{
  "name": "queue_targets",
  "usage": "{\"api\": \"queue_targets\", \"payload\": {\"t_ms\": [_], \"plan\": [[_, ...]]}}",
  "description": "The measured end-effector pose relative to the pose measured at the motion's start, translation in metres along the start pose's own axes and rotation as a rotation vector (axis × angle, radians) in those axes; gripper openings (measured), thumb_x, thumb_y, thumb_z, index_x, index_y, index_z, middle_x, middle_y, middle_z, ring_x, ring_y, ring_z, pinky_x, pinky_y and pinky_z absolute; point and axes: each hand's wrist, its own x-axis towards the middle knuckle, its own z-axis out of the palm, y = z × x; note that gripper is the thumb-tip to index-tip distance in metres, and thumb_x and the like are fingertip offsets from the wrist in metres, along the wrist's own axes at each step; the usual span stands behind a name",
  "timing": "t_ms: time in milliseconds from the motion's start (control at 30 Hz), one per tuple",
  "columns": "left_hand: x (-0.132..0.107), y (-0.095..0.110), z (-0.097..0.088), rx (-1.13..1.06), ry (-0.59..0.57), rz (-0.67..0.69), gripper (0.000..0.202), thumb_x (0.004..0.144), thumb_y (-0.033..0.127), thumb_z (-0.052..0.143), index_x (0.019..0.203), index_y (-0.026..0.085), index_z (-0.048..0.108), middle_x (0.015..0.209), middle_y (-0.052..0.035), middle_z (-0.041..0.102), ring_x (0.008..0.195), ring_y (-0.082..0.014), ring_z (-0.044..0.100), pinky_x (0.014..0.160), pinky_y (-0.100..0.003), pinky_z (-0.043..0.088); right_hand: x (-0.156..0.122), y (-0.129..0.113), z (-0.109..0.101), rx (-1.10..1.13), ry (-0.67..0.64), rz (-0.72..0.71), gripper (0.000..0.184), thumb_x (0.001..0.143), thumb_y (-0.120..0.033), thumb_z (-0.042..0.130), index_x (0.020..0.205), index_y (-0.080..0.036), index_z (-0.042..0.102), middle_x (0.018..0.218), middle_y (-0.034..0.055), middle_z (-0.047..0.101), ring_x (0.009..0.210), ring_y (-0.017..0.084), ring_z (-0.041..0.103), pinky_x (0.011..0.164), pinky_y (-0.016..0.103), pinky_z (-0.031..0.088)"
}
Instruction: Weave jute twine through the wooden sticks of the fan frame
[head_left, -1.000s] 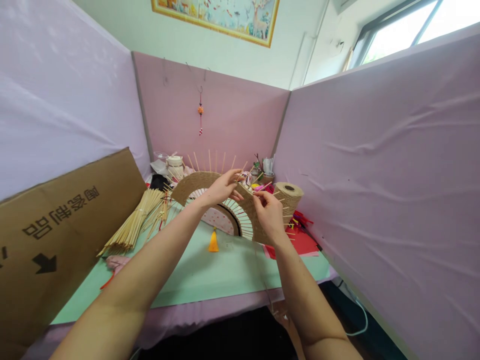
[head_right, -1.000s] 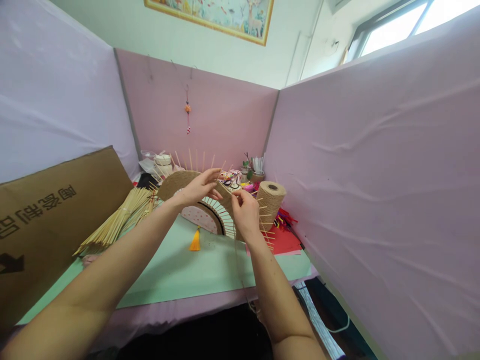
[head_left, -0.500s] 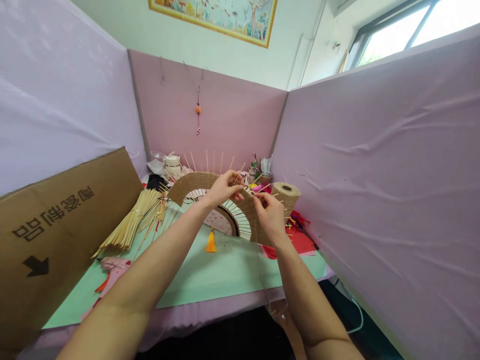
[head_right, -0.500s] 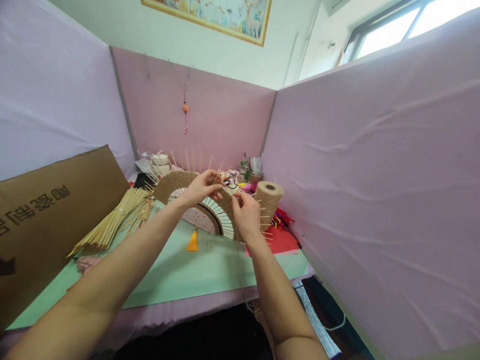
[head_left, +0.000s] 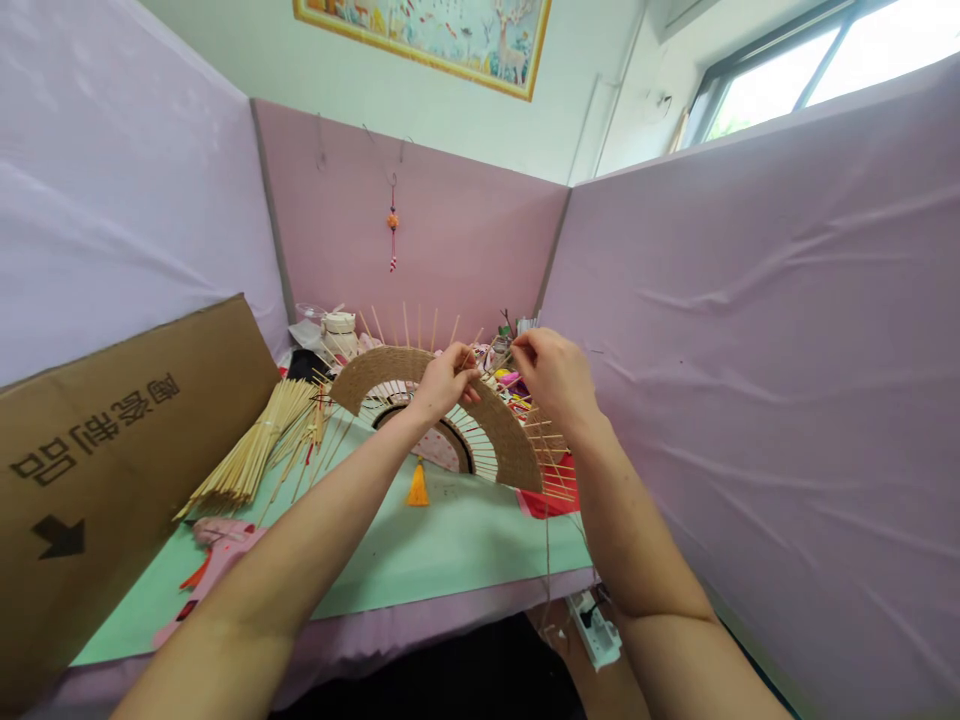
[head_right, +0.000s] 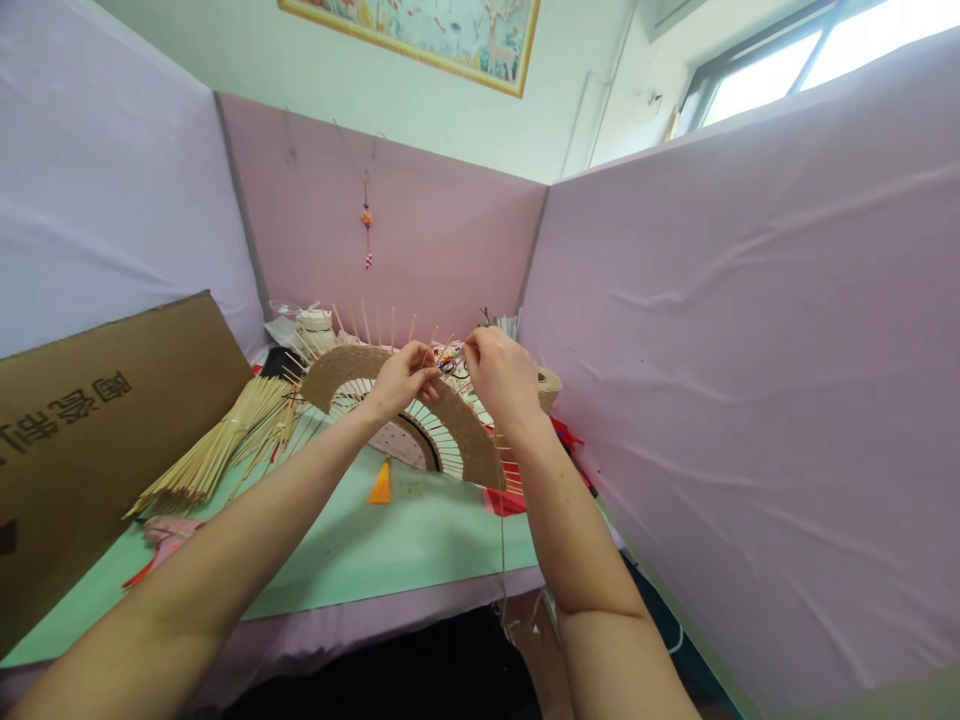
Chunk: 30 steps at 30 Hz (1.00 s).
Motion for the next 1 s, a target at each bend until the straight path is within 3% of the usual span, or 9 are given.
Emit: {"api": "queue_targets", "payload": {"t_ms": [167,367,467,600,700,767,833,900,1000], "plan": [[0.001,-0.002,-0.001,-0.017,0.014,0.023,0.017,0.079,0.013,0.057,0.085,0.020,0.043,0.073,0.0076,0.056,0.041,-0.0101,0.061,0.037,-0.020,0.043,0.011,0.010,0.005,-0.116,0.024,0.113,0.019,0.088,-0.021,0.049,0.081,-0.017,0.067,0.086,0.0090,0.070,0.075,0.019,0.057,0.067,0.029,0.034],[0.001,-0.002,-0.003,-0.014,0.012,0.020,0.016,0.079,0.014,0.058,0.086,0.020,0.045,0.073,0.0072,0.057,0.042,-0.0091,0.061,0.038,-0.019,0.043,-0.056,0.002,0.011,-0.190,0.091,0.097,0.024,0.094,-0.027,0.045,0.081,-0.018,0.064,0.080,0.0057,0.067,0.071,0.017,0.056,0.062,0.028,0.029],[0.002,-0.001,-0.004,-0.026,0.016,-0.009,0.017,0.078,0.013,0.059,0.086,0.019,0.045,0.077,0.0063,0.060,0.043,-0.0074,0.060,0.041,-0.018,0.044,-0.089,-0.001,0.028,-0.245,-0.043,0.071,0.025,0.095,-0.023,0.045,0.079,-0.019,0.062,0.080,0.0046,0.066,0.068,0.015,0.055,0.058,0.028,0.025],[0.001,-0.002,-0.004,0.005,-0.019,-0.013,0.014,0.082,0.014,0.056,0.093,0.018,0.049,0.090,0.0005,0.064,0.045,-0.0082,0.061,0.043,-0.021,0.046,-0.103,0.004,0.049,-0.250,-0.160,0.112,0.024,0.096,-0.023,0.045,0.079,-0.019,0.063,0.082,0.0046,0.068,0.065,0.015,0.056,0.055,0.030,0.022],[-0.006,-0.005,-0.003,0.169,0.081,0.107,0.031,0.085,0.012,0.053,0.115,0.020,0.048,0.104,-0.0046,0.065,0.053,-0.0082,0.063,0.051,-0.022,0.050,-0.102,0.008,0.055,-0.219,-0.150,0.124,0.024,0.096,-0.024,0.044,0.082,-0.020,0.063,0.085,0.0052,0.069,0.068,0.015,0.057,0.055,0.029,0.023],[-0.012,-0.008,-0.003,0.390,0.196,0.274,0.043,0.086,0.013,0.055,0.126,0.022,0.044,0.116,-0.0080,0.063,0.072,-0.0116,0.068,0.064,-0.024,0.054,-0.102,0.008,0.057,-0.200,-0.150,0.115,0.024,0.096,-0.024,0.045,0.082,-0.020,0.063,0.085,0.0050,0.069,0.069,0.016,0.058,0.056,0.029,0.023],[-0.018,-0.013,-0.003,0.637,0.276,0.416,0.040,0.088,0.016,0.056,0.126,0.023,0.048,0.127,-0.0106,0.058,0.093,-0.0164,0.068,0.075,-0.027,0.054,-0.102,0.007,0.058,-0.181,-0.153,0.108,0.023,0.096,-0.024,0.046,0.080,-0.020,0.062,0.085,0.0047,0.069,0.069,0.016,0.058,0.056,0.028,0.025],[-0.023,-0.019,-0.001,0.812,0.281,0.490,0.031,0.091,0.017,0.051,0.121,0.024,0.053,0.132,-0.0111,0.056,0.101,-0.0186,0.066,0.080,-0.029,0.054,-0.104,0.007,0.060,-0.152,-0.157,0.098,0.022,0.096,-0.023,0.046,0.080,-0.020,0.062,0.085,0.0043,0.069,0.070,0.015,0.058,0.057,0.027,0.027],[-0.026,-0.027,0.004,0.857,0.168,0.540,0.035,0.094,0.015,0.044,0.127,0.024,0.049,0.122,-0.0083,0.065,0.101,-0.0179,0.068,0.084,-0.029,0.053,-0.106,0.007,0.062,-0.112,-0.164,0.086,0.022,0.095,-0.023,0.046,0.080,-0.020,0.062,0.086,0.0037,0.068,0.071,0.015,0.059,0.058,0.026,0.029]]}}
